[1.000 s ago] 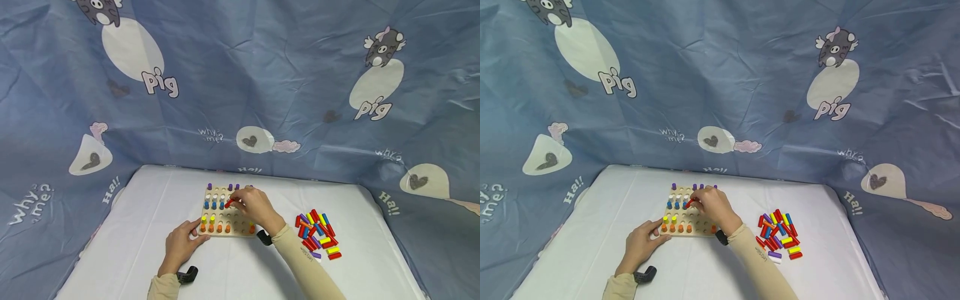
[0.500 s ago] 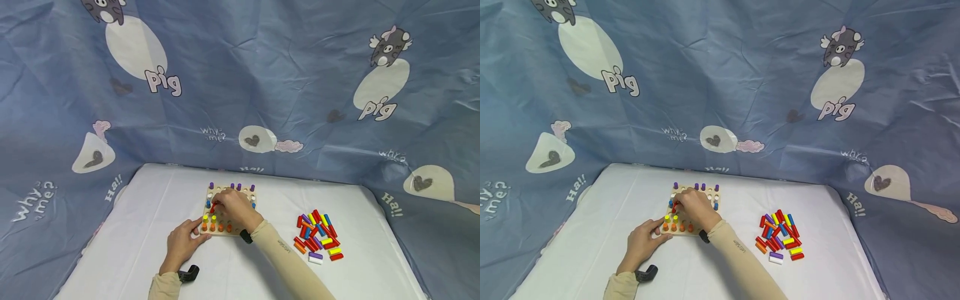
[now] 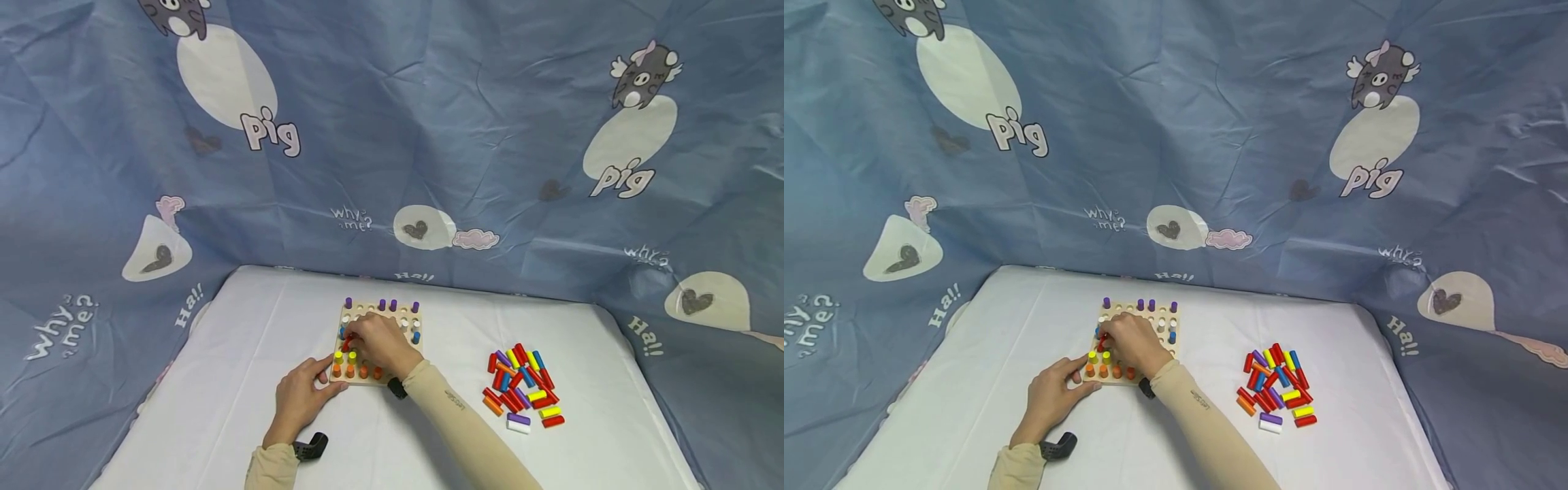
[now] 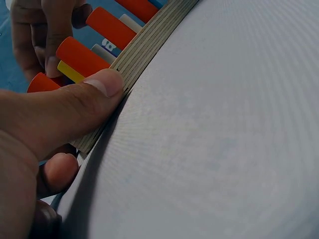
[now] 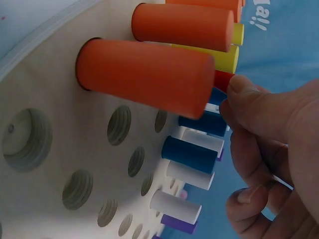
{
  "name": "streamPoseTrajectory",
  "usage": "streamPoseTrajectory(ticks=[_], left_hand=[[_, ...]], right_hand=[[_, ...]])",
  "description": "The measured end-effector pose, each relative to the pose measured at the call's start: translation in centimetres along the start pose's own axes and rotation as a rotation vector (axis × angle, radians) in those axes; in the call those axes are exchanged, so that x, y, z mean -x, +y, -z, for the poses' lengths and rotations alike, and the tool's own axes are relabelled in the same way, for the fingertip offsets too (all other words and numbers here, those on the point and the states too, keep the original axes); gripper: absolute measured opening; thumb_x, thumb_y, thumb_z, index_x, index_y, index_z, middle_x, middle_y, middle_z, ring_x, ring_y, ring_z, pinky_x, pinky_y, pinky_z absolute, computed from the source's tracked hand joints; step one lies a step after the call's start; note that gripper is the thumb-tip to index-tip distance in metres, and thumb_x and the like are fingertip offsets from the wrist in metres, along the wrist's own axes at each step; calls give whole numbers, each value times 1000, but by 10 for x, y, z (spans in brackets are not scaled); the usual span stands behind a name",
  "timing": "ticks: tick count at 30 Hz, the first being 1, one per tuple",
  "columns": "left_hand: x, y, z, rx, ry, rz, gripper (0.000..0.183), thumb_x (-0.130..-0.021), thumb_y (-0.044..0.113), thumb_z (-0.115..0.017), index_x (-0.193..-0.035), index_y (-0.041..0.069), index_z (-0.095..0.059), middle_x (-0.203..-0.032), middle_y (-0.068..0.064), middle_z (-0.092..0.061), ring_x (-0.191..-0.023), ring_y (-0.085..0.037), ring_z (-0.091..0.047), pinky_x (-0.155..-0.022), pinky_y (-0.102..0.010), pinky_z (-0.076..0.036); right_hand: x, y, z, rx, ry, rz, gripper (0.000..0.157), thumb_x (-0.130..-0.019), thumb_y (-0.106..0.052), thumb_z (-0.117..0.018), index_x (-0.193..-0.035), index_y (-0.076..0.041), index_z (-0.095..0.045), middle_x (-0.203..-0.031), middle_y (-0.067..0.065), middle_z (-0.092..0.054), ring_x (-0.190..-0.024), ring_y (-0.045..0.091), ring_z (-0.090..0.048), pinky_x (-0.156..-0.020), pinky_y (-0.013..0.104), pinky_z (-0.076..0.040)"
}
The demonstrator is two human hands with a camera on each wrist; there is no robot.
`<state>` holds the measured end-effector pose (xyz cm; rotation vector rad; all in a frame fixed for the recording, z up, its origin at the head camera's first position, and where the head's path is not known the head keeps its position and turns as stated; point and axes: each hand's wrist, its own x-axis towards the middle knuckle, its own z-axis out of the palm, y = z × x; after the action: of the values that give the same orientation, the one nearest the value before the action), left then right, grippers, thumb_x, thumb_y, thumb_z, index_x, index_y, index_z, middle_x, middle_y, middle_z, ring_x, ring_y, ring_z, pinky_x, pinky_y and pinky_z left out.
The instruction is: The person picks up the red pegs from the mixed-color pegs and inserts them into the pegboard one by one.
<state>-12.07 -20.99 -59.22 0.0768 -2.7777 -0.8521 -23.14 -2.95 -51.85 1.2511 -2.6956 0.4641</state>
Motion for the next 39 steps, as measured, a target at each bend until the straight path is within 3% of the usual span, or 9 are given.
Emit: streamPoseTrajectory(ticks=[12, 19, 39], left_hand=[[0, -2, 0, -4, 31, -32, 70, -73, 45, -96, -133, 15, -76, -74, 12, -52, -58, -5, -35, -57, -25, -29], [0, -1, 0, -2, 17, -20, 70, -74, 45, -96, -134, 15, -75, -74, 11, -51, -58, -6, -35, -58, -26, -29], [0, 1, 3, -2, -4, -6, 71, -75, 47, -95, -135, 15, -75, -74, 12, -50, -59, -6, -35, -59, -26, -28]], right_hand=[[-9, -1, -2, -26, -33, 23, 10, -100, -20, -77, -107, -24, -82, -100, -11, -79, -92, 7, -72, -78, 25, -56], [-12, -7, 0, -9, -71, 12, 11, -99, -23, -78, -109, -26, -82, -102, -11, -78, -94, 6, -72, -80, 26, -57], [-14, -1, -7, 52, -47, 12, 10, -97, -20, -80, -104, -27, -82, -96, -12, -77, -86, 6, -70, -70, 23, -54]])
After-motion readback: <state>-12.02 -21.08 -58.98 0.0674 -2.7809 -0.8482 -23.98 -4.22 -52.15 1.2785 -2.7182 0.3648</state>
